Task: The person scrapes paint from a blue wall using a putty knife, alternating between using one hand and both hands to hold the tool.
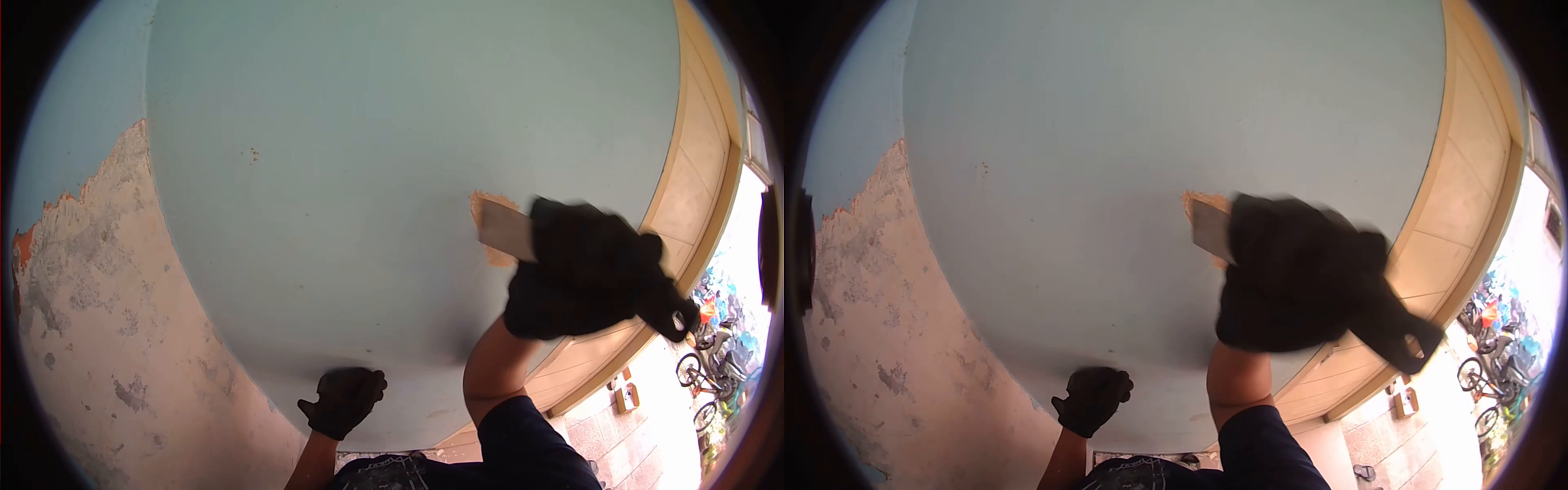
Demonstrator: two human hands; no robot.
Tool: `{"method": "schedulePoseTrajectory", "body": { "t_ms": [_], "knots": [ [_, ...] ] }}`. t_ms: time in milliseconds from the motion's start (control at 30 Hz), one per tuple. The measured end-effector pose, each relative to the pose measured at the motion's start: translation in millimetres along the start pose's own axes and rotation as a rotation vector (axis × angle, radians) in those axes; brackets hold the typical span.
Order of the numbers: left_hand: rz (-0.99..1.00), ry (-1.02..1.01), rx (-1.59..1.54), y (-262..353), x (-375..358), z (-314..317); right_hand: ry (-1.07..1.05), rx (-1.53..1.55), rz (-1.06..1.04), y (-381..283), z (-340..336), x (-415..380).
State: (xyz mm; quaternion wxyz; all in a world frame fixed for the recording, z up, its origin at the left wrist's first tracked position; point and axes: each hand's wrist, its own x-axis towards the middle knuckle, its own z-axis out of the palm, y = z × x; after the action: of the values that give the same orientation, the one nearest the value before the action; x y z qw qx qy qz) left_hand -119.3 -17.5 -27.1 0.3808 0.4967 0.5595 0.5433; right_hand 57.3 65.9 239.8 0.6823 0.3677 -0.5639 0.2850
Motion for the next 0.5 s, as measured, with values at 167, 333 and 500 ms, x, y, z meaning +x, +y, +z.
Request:
{"method": "schedulePoseTrajectory", "body": {
  "t_ms": [167, 333, 500],
  "knots": [
    [0.067, 0.025, -0.17, -10, 1, 2, -0.076, -0.039, 0.032, 13, -6, 5],
    [-0.122, 0.039, 0.052, 27, -5, 3, 0.06, 0.119, 0.037, 4, -3, -1],
    [-0.039, 0.038, 0.054, 16, -3, 3, -0.109, -0.042, 0.084, 0, -10, 2]
  ]
}}
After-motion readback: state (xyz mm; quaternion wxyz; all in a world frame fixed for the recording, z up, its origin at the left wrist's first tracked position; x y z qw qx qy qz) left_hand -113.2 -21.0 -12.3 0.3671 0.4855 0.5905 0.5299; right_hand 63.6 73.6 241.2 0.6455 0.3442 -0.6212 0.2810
